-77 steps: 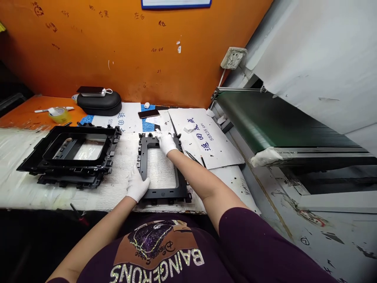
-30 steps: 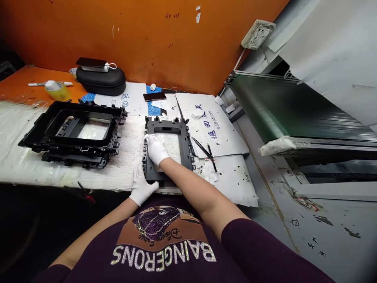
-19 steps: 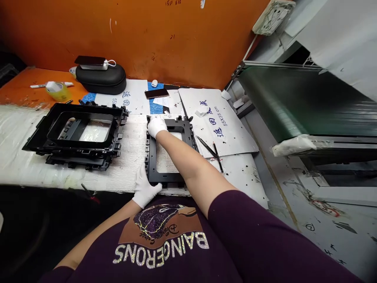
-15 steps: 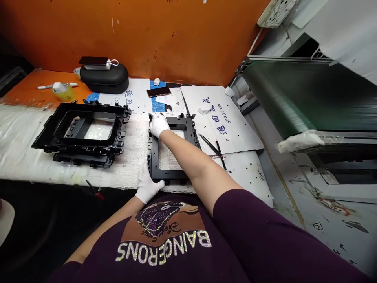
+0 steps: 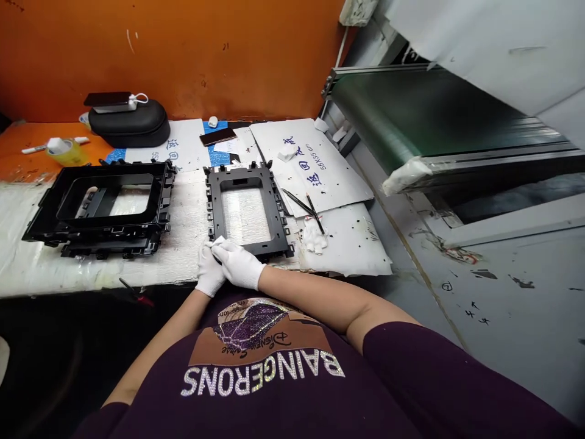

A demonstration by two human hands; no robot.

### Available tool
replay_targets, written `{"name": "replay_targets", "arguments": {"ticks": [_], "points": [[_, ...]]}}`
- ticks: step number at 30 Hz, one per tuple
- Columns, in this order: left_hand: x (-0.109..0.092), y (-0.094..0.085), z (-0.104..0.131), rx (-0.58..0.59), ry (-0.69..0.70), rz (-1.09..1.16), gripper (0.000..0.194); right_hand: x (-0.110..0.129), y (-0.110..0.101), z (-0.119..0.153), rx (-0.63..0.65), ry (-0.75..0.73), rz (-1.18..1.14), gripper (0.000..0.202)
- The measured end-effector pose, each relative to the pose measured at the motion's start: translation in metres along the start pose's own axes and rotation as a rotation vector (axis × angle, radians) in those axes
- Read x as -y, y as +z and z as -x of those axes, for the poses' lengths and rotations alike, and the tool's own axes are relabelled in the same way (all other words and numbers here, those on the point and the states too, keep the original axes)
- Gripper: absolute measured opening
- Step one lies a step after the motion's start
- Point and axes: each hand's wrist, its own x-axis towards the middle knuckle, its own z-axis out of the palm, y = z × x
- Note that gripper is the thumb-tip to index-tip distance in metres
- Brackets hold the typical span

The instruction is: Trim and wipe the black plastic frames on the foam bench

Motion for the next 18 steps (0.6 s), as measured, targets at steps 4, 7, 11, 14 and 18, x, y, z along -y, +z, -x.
{"name": "replay_targets", "arguments": {"ticks": [4, 7, 11, 14, 18], "points": [[-0.003, -0.003, 0.0, 0.03, -0.018, -0.064, 0.072, -0.012, -0.005, 0.002, 0.043, -0.103, -0.016, 0.05], [-0.006, -0.006, 0.004, 0.064, -0.003, -0.093, 0.086, -0.03, -0.02, 0.018, 0.067, -0.134, -0.022, 0.042], [-0.011, -0.008, 0.009, 0.038, 0.012, -0.08, 0.088, -0.066, -0.053, 0.07, 0.029, -0.152, -0.01, 0.049], [-0.014, -0.01, 0.01, 0.054, -0.017, -0.087, 0.094, -0.093, -0.074, 0.105, 0.029, -0.077, 0.091, 0.053], [-0.015, -0.012, 0.009, 0.073, 0.022, -0.082, 0.098, -0.109, -0.088, 0.115, 0.094, -0.05, 0.127, 0.055]]}}
